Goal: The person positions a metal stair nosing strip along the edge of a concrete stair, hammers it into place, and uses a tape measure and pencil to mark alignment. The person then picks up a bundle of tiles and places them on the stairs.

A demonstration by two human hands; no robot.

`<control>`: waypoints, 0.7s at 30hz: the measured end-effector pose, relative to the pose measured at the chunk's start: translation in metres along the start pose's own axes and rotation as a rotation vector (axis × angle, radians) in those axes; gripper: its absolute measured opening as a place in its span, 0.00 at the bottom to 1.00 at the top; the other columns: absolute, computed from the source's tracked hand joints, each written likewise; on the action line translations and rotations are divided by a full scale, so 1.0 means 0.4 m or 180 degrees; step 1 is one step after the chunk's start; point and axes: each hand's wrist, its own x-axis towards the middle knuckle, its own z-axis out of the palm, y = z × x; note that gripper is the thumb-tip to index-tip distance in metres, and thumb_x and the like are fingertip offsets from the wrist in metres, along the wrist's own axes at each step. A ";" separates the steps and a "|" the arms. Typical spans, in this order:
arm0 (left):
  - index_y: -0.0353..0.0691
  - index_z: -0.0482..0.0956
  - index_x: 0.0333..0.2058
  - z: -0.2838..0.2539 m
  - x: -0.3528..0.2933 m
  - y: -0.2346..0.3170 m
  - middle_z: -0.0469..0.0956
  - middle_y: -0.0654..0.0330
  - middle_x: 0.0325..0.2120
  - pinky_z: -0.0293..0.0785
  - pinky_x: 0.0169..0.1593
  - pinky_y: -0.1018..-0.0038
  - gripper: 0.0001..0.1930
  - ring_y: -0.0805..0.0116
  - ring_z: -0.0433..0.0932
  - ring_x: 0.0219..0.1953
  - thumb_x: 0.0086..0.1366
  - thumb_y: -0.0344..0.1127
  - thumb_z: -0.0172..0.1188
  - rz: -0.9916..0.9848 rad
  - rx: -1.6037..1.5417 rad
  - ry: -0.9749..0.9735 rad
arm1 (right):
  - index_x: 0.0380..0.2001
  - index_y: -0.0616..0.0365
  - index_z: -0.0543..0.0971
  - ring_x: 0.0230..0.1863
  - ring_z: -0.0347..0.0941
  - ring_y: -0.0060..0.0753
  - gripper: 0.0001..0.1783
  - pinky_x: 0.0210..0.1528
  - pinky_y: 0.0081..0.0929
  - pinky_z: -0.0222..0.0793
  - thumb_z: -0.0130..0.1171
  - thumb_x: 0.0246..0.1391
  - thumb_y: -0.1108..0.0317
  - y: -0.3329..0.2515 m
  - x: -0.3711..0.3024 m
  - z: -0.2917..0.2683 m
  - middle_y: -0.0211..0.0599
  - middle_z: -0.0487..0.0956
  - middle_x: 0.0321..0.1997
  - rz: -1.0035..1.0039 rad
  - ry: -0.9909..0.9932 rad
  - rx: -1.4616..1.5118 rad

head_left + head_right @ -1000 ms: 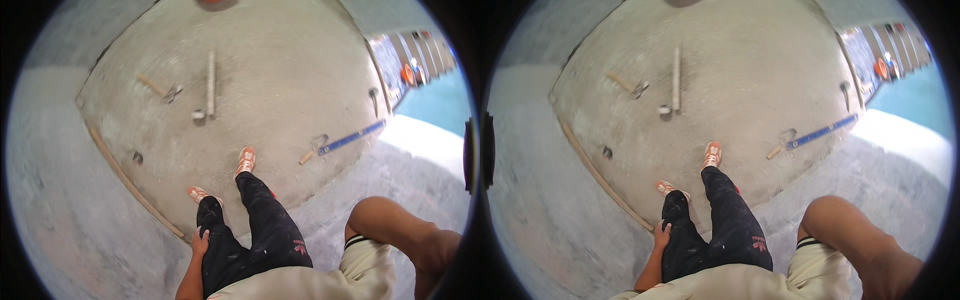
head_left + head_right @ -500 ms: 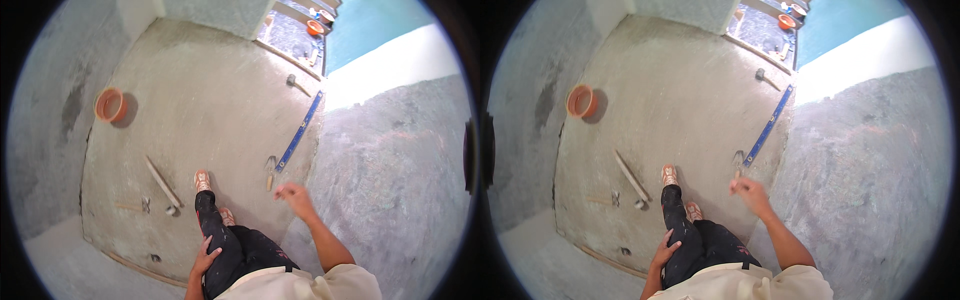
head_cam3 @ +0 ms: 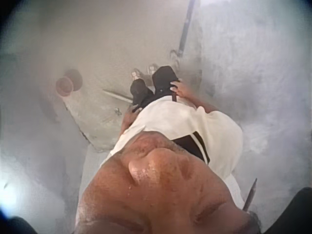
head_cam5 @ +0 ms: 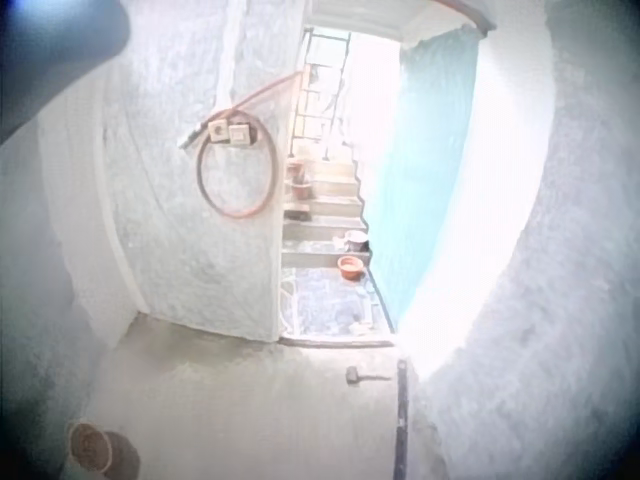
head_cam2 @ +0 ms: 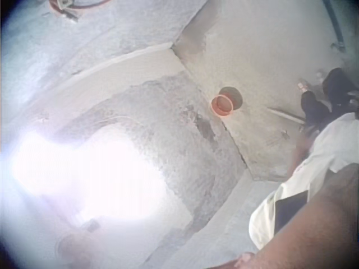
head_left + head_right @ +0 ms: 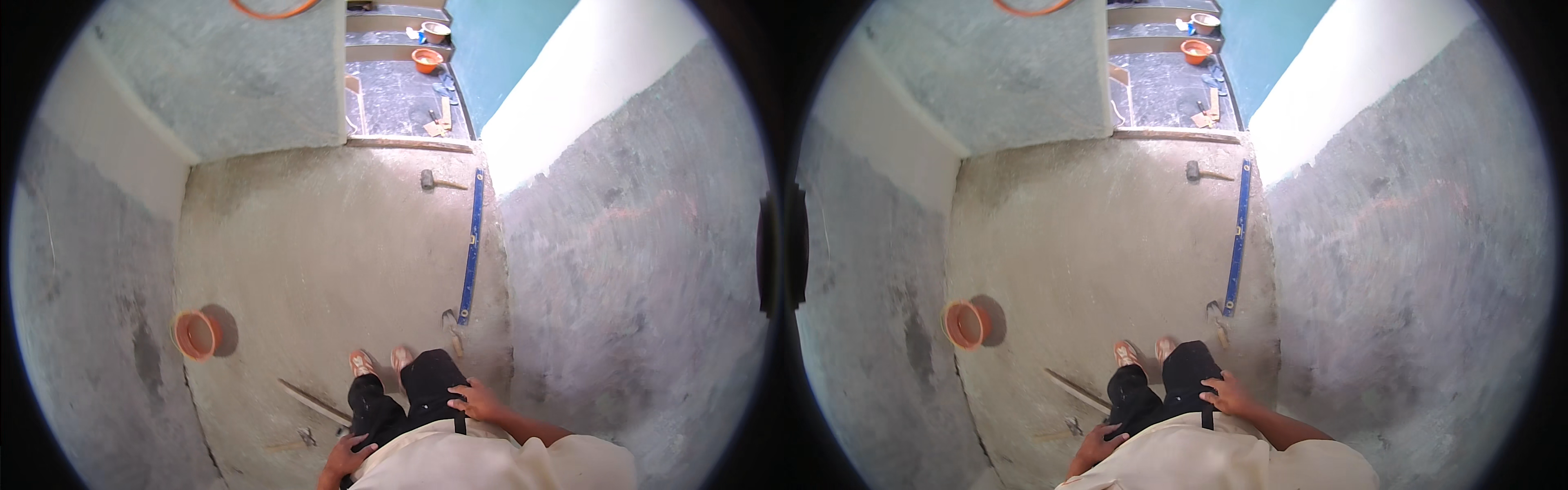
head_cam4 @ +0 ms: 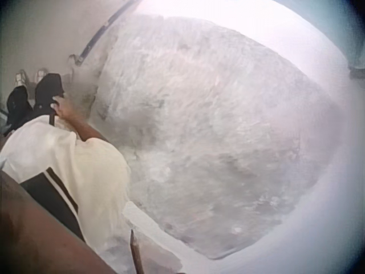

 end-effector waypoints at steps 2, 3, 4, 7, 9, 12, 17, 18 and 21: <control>0.48 0.92 0.47 -0.053 0.056 0.064 0.85 0.44 0.46 0.77 0.59 0.57 0.26 0.44 0.82 0.53 0.62 0.63 0.69 0.0065 0.0441 0.0432 | 0.57 0.47 0.83 0.62 0.73 0.67 0.22 0.63 0.53 0.72 0.61 0.67 0.48 -0.061 0.039 -0.094 0.61 0.74 0.62 0.0055 0.0075 -0.0081; 0.49 0.92 0.45 -0.090 0.100 0.120 0.85 0.45 0.44 0.77 0.58 0.57 0.24 0.45 0.83 0.52 0.63 0.61 0.69 0.0071 0.0626 0.0357 | 0.54 0.49 0.84 0.59 0.75 0.67 0.19 0.60 0.55 0.74 0.62 0.67 0.52 -0.080 0.059 -0.131 0.58 0.76 0.58 0.0123 0.0103 -0.0123; 0.49 0.92 0.44 -0.124 0.147 0.191 0.85 0.47 0.41 0.78 0.57 0.57 0.23 0.46 0.83 0.50 0.63 0.60 0.69 0.0057 0.0809 0.0291 | 0.51 0.50 0.84 0.57 0.76 0.65 0.17 0.57 0.54 0.75 0.62 0.66 0.53 -0.073 0.084 -0.160 0.56 0.77 0.56 0.0064 0.0059 -0.0032; 0.47 0.93 0.40 -0.188 0.310 0.331 0.87 0.50 0.36 0.80 0.51 0.55 0.19 0.46 0.86 0.42 0.65 0.56 0.68 0.0078 0.1191 0.0265 | 0.45 0.52 0.85 0.51 0.79 0.59 0.14 0.51 0.52 0.76 0.63 0.65 0.55 -0.042 0.178 -0.293 0.50 0.80 0.49 -0.0223 0.0020 0.0188; 0.46 0.92 0.40 -0.242 0.419 0.430 0.88 0.49 0.35 0.81 0.48 0.55 0.19 0.45 0.87 0.40 0.65 0.55 0.67 0.0023 0.1221 0.0251 | 0.43 0.53 0.85 0.51 0.80 0.56 0.15 0.49 0.50 0.76 0.63 0.65 0.53 -0.042 0.249 -0.428 0.47 0.82 0.46 -0.0510 0.0108 0.0301; 0.42 0.91 0.40 -0.340 0.559 0.647 0.88 0.47 0.34 0.82 0.45 0.56 0.20 0.46 0.87 0.38 0.67 0.55 0.66 0.0259 0.1106 0.0179 | 0.40 0.55 0.85 0.50 0.80 0.55 0.18 0.48 0.50 0.75 0.62 0.66 0.50 -0.014 0.399 -0.631 0.46 0.83 0.43 -0.0590 -0.0124 0.0506; 0.39 0.90 0.40 -0.507 0.719 1.184 0.88 0.47 0.35 0.81 0.45 0.57 0.21 0.47 0.87 0.39 0.68 0.53 0.64 0.0220 0.1363 -0.0775 | 0.43 0.56 0.86 0.50 0.80 0.57 0.31 0.50 0.49 0.75 0.60 0.64 0.36 0.091 0.507 -0.756 0.48 0.84 0.45 -0.0282 -0.0253 0.1100; 0.39 0.90 0.41 -0.519 0.747 1.270 0.88 0.48 0.35 0.81 0.45 0.57 0.21 0.47 0.87 0.40 0.69 0.53 0.64 0.0388 0.1617 -0.0945 | 0.45 0.56 0.86 0.50 0.80 0.57 0.32 0.51 0.48 0.75 0.60 0.63 0.34 0.085 0.526 -0.798 0.48 0.84 0.46 -0.0114 -0.0300 0.1239; 0.39 0.90 0.42 -0.551 0.855 1.461 0.88 0.48 0.37 0.80 0.47 0.56 0.21 0.46 0.86 0.41 0.68 0.52 0.63 0.0806 0.2085 -0.1592 | 0.47 0.57 0.87 0.50 0.81 0.58 0.36 0.52 0.46 0.76 0.62 0.61 0.31 0.080 0.609 -0.944 0.53 0.86 0.46 0.0288 -0.0497 0.1590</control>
